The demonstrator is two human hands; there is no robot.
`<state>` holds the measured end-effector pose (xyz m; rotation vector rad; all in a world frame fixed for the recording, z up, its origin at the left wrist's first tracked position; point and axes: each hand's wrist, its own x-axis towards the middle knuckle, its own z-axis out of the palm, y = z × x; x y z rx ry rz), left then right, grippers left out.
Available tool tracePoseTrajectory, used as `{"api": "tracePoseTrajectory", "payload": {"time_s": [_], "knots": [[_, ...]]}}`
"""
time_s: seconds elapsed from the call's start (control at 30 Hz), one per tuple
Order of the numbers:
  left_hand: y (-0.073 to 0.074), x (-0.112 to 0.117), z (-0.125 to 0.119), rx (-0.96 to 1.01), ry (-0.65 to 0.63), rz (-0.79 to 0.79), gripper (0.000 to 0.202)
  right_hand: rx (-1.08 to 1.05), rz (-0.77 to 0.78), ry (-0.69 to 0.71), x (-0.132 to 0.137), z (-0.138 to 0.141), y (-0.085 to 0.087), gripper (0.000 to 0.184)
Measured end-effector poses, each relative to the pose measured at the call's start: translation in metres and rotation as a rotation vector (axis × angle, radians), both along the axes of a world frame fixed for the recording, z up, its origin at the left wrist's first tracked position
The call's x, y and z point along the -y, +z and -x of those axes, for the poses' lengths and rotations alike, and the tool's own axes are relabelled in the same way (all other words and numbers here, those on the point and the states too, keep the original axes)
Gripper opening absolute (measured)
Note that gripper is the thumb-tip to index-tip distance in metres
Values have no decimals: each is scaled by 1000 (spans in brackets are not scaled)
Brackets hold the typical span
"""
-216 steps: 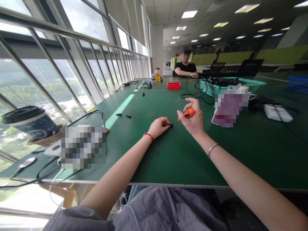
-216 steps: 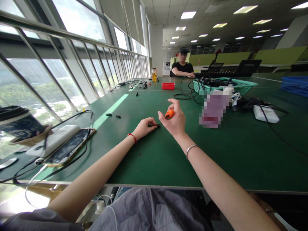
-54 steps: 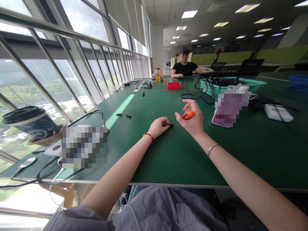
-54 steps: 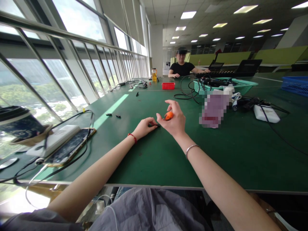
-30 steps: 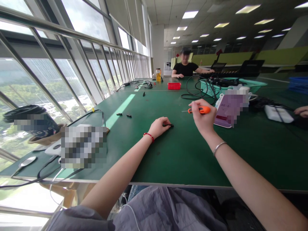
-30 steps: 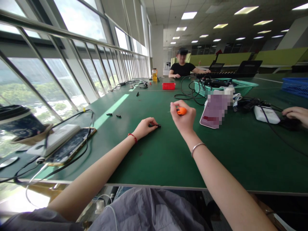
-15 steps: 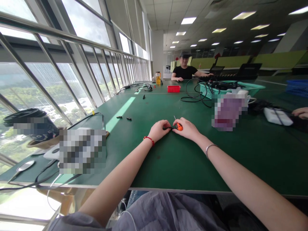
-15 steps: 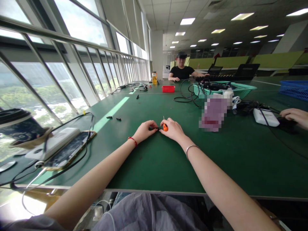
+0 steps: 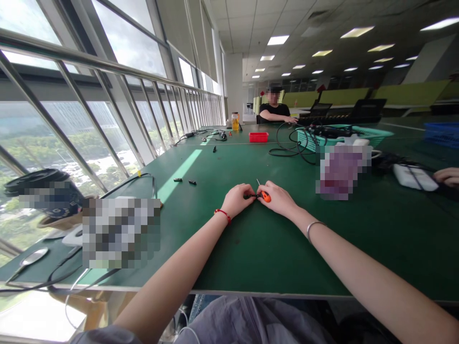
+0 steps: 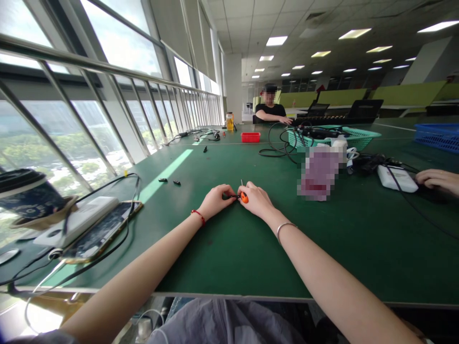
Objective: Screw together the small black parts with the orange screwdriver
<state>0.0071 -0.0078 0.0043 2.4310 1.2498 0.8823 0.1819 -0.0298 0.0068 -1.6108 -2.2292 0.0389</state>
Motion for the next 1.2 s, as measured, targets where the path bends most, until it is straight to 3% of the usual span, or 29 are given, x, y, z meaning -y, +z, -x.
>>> {"api": "tracePoseTrajectory", "payload": {"time_s": [0.37, 0.7, 0.93, 1.2], "knots": [[-2, -2, 1, 75, -11, 25, 6, 33, -10, 12, 2, 0, 3, 15], [9, 5, 3, 9, 16, -72, 9, -1, 6, -43, 2, -2, 6, 14], [1, 1, 4, -3, 1, -35, 9, -96, 13, -42, -5, -11, 1, 15], [-6, -10, 1, 50, -50, 84, 10, -284, -24, -141, -13, -33, -2, 12]]}}
